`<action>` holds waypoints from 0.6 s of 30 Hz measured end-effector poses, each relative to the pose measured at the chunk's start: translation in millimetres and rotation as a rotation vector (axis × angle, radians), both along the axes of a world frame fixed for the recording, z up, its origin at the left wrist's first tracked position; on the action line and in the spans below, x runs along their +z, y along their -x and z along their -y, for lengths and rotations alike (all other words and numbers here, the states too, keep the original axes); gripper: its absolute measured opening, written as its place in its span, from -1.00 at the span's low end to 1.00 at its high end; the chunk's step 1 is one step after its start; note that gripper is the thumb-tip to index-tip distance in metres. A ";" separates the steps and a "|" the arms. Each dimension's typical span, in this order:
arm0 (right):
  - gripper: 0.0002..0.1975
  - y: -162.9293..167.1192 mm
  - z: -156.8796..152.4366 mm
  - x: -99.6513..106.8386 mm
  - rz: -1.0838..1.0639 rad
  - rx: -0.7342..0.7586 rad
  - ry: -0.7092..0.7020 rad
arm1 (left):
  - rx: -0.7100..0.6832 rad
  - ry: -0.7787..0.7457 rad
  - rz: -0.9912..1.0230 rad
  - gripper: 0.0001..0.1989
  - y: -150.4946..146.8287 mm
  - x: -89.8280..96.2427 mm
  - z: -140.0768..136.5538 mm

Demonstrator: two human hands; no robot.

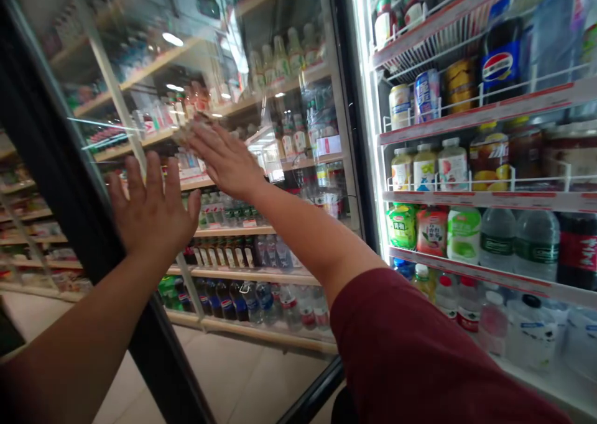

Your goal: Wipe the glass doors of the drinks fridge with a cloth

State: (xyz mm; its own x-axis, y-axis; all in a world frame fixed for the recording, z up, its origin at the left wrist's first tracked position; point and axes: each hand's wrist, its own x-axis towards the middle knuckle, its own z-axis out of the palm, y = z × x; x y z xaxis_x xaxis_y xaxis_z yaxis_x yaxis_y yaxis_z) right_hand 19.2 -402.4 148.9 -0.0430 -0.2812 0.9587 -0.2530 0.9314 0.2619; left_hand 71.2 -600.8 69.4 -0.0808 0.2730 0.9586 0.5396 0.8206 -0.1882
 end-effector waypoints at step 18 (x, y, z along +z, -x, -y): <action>-0.43 20.6 12.0 101.1 -0.164 0.048 0.305 | -0.071 -0.014 0.046 -0.26 27.4 -0.4 6.8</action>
State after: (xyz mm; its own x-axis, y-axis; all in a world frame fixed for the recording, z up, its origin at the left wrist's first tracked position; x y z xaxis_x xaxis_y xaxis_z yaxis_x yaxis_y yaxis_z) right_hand -1.4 -414.3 250.0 0.1247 0.0216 0.9920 -0.2759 0.9611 0.0137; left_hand 43.7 -607.6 68.9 -0.1062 0.2663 0.9580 0.6044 0.7823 -0.1505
